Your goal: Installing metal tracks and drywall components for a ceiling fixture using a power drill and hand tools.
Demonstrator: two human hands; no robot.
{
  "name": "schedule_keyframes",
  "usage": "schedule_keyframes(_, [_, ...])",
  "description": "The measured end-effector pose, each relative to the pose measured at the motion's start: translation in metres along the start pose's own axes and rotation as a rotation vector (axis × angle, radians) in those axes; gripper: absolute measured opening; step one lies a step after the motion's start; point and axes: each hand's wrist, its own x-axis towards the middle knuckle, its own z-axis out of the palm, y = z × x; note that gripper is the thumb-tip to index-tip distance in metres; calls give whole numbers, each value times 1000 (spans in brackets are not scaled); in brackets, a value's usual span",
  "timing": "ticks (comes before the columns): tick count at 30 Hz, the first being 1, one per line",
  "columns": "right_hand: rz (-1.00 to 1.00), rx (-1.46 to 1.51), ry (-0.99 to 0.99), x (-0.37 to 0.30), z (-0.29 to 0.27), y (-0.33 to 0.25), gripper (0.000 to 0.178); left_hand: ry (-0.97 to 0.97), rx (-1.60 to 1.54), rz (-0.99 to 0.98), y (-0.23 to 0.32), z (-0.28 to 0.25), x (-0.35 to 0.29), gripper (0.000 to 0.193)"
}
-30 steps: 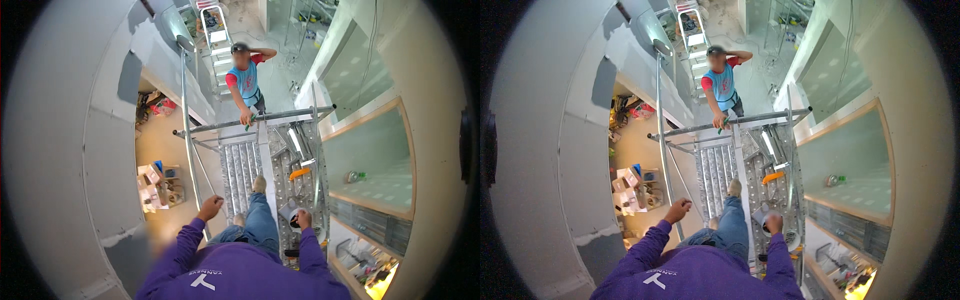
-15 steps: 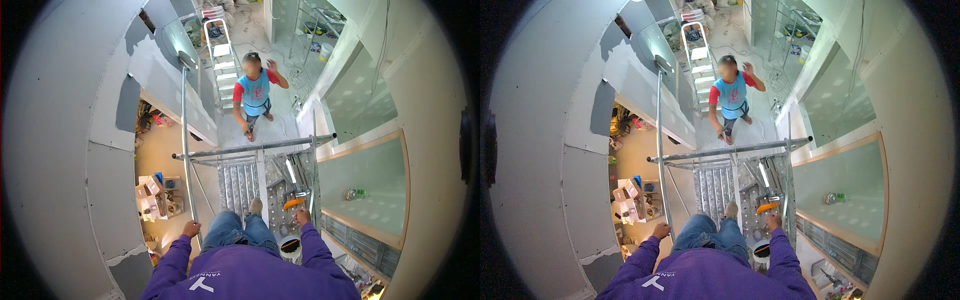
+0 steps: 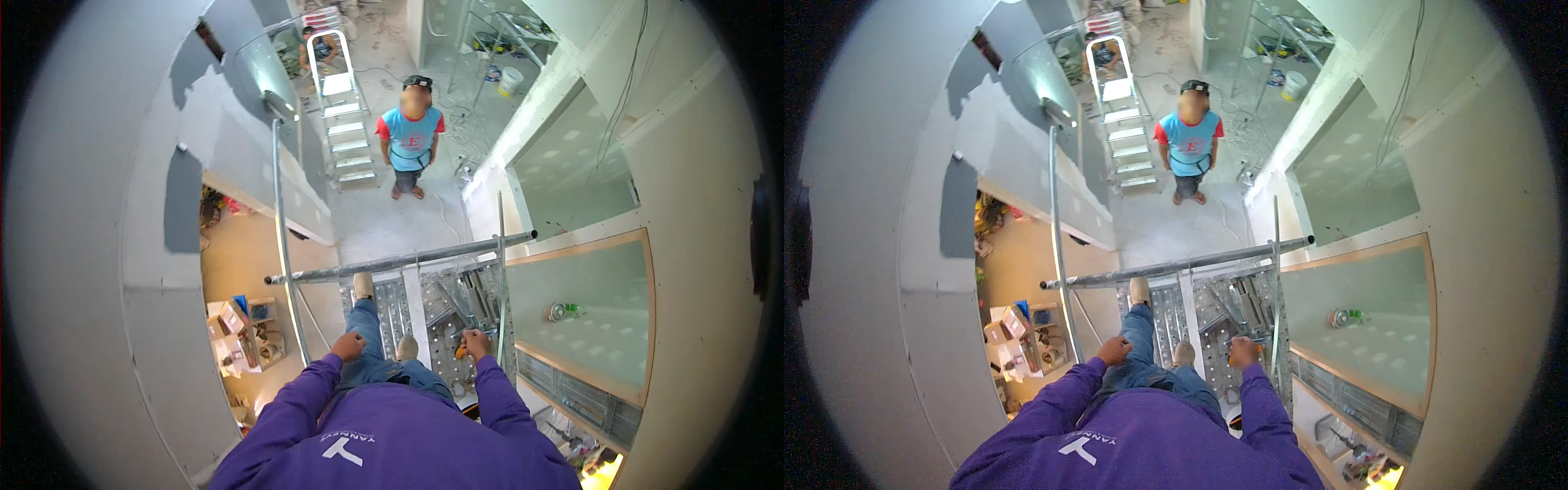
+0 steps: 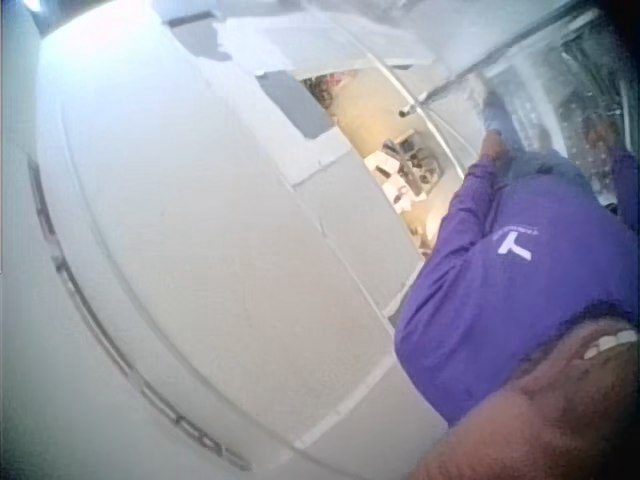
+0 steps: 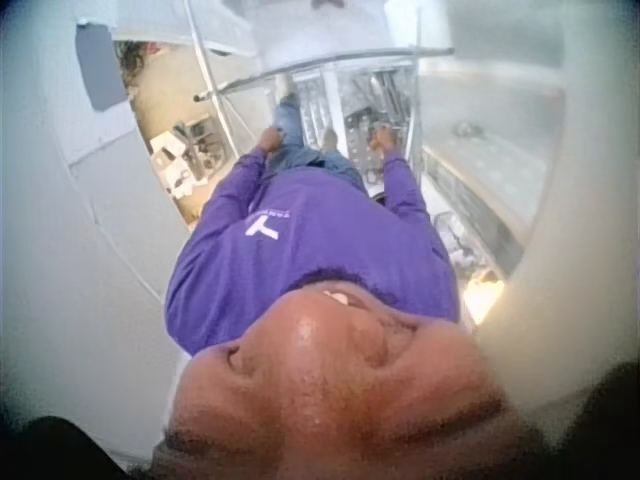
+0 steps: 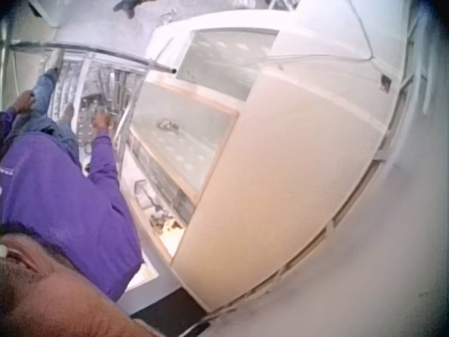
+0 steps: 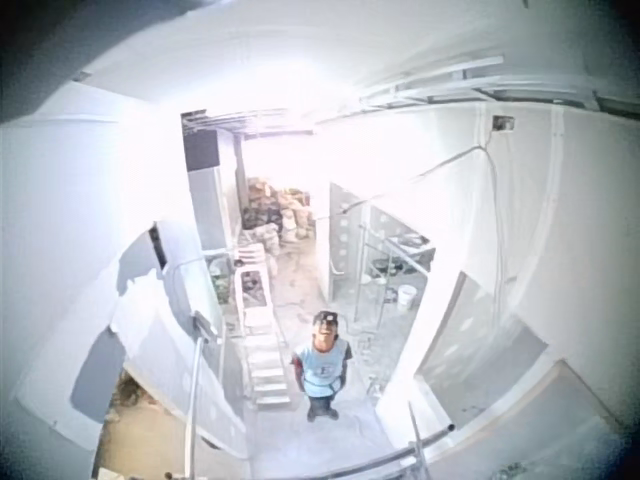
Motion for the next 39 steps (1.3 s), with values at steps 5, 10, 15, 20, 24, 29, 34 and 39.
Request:
schedule_keyframes(5, [-185, 35, 111, 17, -14, 40, 22, -79, 27, 52, -30, -32, 98, 38])
schedule_keyframes(10, [52, -437, 248, -39, 2, 44, 27, -148, 61, 76, -31, -117, 182, 38])
schedule_keyframes(15, [227, -238, 242, -82, 31, -5, 25, -91, 101, 92, -42, -196, 246, 40])
schedule_keyframes(20, [-14, -4, 351, -96, 66, -106, 29, -76, 257, 29, -48, -249, 300, 36])
schedule_keyframes(24, [-125, -128, 459, -128, 86, -124, 30, -83, 340, 93, -5, -249, 325, 37])
schedule_keyframes(29, [-143, -198, 555, -139, 85, 14, 28, -190, 410, 313, 92, -199, 330, 37])
schedule_keyframes(34, [292, 394, 488, -199, 90, 106, 26, -210, 340, 529, 176, -111, 293, 35])
schedule_keyframes(39, [472, 711, 473, -218, 90, 176, 26, -644, 794, 818, 126, 22, 192, 33])
